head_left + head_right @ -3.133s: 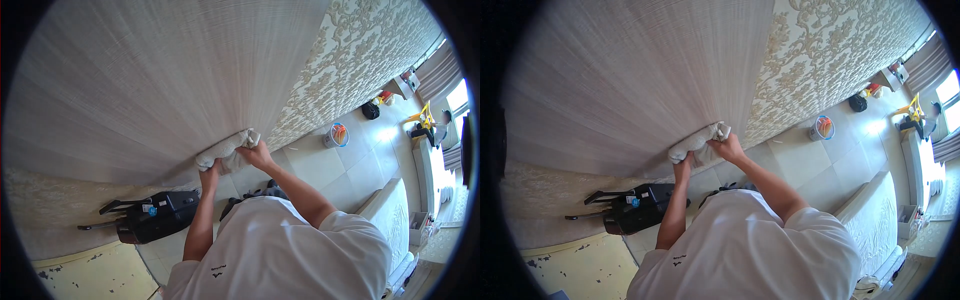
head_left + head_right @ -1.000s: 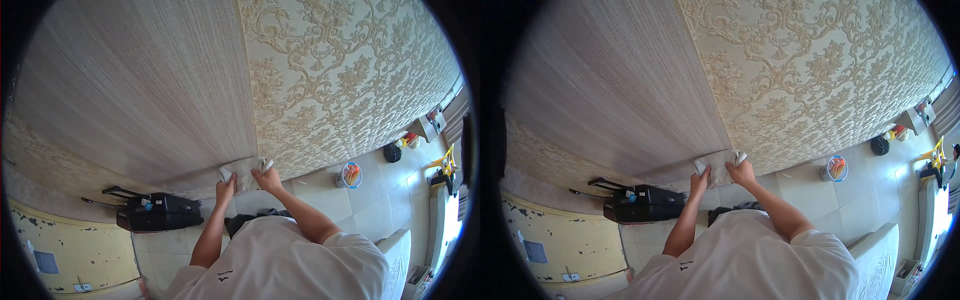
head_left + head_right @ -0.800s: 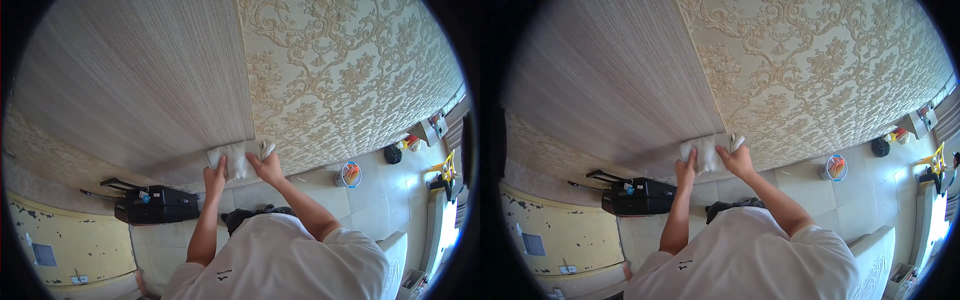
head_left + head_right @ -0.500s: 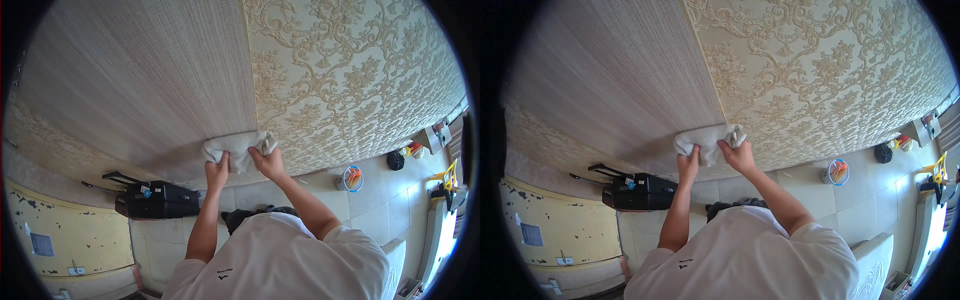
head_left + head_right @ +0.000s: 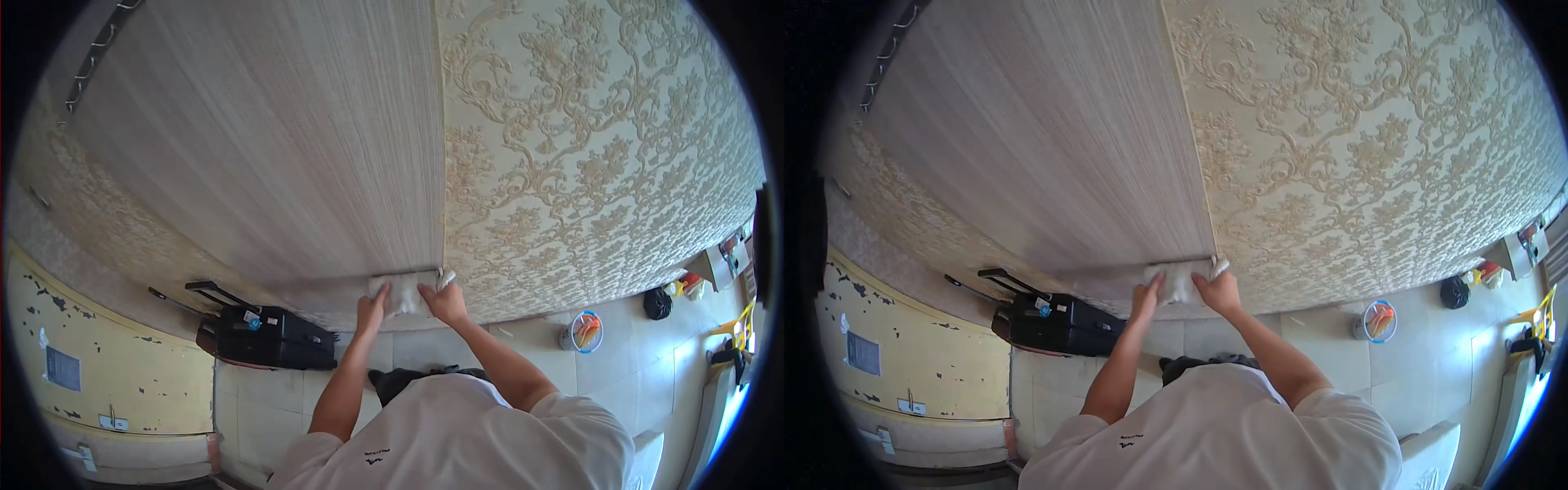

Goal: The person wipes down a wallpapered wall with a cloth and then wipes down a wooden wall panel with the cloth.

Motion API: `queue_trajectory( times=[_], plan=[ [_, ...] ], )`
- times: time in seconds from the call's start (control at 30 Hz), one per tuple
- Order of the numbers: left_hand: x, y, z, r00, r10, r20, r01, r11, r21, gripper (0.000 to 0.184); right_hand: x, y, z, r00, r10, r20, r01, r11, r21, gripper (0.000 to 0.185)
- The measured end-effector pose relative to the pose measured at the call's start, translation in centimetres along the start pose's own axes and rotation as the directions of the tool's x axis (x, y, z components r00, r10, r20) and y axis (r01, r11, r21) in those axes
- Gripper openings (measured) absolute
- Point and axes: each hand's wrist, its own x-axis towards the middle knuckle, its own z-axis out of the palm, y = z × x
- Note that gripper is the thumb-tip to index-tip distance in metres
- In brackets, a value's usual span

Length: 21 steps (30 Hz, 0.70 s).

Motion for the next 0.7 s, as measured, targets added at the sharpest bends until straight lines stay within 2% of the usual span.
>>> queue_trajectory(
  times=[0.03,0.07,0.1,0.17,0.2,0.23,0.27,0.3,0.37,0.4,0.47,0.53,0.63,0.7],
  plan=[
    [-0.5,2.6,-1.3,0.999,0.039,0.009,-0.037,0.982,-0.184,0.057,0.2,-2.3,-0.7,1.0,-0.012,-0.001,0.012,1.0,-0.002,0.043],
    [-1.1,5.3,-2.6,0.997,0.08,0.012,-0.07,0.929,-0.362,0.052,0.3,-4.8,-1.4,0.984,-0.165,-0.072,0.172,0.979,0.111,0.04],
    [-2.3,8.2,-4.0,0.996,0.085,0.005,-0.078,0.927,-0.368,0.052,0.2,-7.2,-2.3,0.941,-0.302,-0.155,0.33,0.92,0.21,0.036],
    [-4.8,13.8,-6.6,0.965,0.256,-0.061,-0.253,0.838,-0.484,0.044,-0.2,-12.2,-5.1,0.942,-0.324,-0.085,0.335,0.904,0.265,0.036],
    [-5.6,16.1,-7.5,0.963,0.26,-0.068,-0.26,0.835,-0.486,0.044,-0.3,-14.3,-6.2,0.94,-0.336,-0.051,0.336,0.895,0.293,0.036],
    [-6.4,18.2,-8.3,0.926,0.352,-0.132,-0.369,0.782,-0.502,0.044,-0.3,-16.5,-7.4,0.938,-0.347,-0.018,0.334,0.886,0.321,0.036],
    [-7.0,20.3,-9.0,0.877,0.438,-0.197,-0.473,0.718,-0.51,0.044,-0.3,-18.3,-8.3,0.884,-0.457,-0.097,0.46,0.819,0.343,0.034],
    [-7.6,22.6,-9.7,0.875,0.441,-0.202,-0.478,0.715,-0.51,0.044,-0.2,-20.0,-9.3,0.814,-0.553,-0.179,0.578,0.736,0.354,0.033],
    [-8.6,26.7,-11.0,0.787,0.578,-0.215,-0.595,0.621,-0.51,0.042,-0.3,-23.4,-11.6,0.795,-0.566,-0.219,0.603,0.699,0.384,0.03],
    [-8.9,28.5,-11.5,0.785,0.579,-0.221,-0.599,0.617,-0.511,0.042,-0.3,-24.9,-12.5,0.778,-0.572,-0.26,0.625,0.663,0.412,0.028],
    [-9.2,31.1,-12.3,0.682,0.701,-0.207,-0.696,0.536,-0.477,0.042,-0.5,-27.1,-14.1,0.755,-0.588,-0.289,0.652,0.628,0.426,0.026],
    [-9.3,31.8,-12.5,0.683,0.703,-0.199,-0.701,0.555,-0.447,0.042,-0.6,-27.6,-14.6,0.732,-0.602,-0.32,0.678,0.589,0.44,0.025],
    [-9.4,30.2,-11.7,0.711,0.683,-0.165,-0.684,0.619,-0.386,0.042,-0.7,-25.8,-13.8,0.725,-0.587,-0.36,0.688,0.608,0.396,0.026],
    [-8.4,27.2,-10.2,0.729,0.67,-0.143,-0.67,0.654,-0.351,0.042,-0.7,-23.2,-12.5,0.785,-0.529,-0.321,0.619,0.678,0.395,0.027]
  ],
)
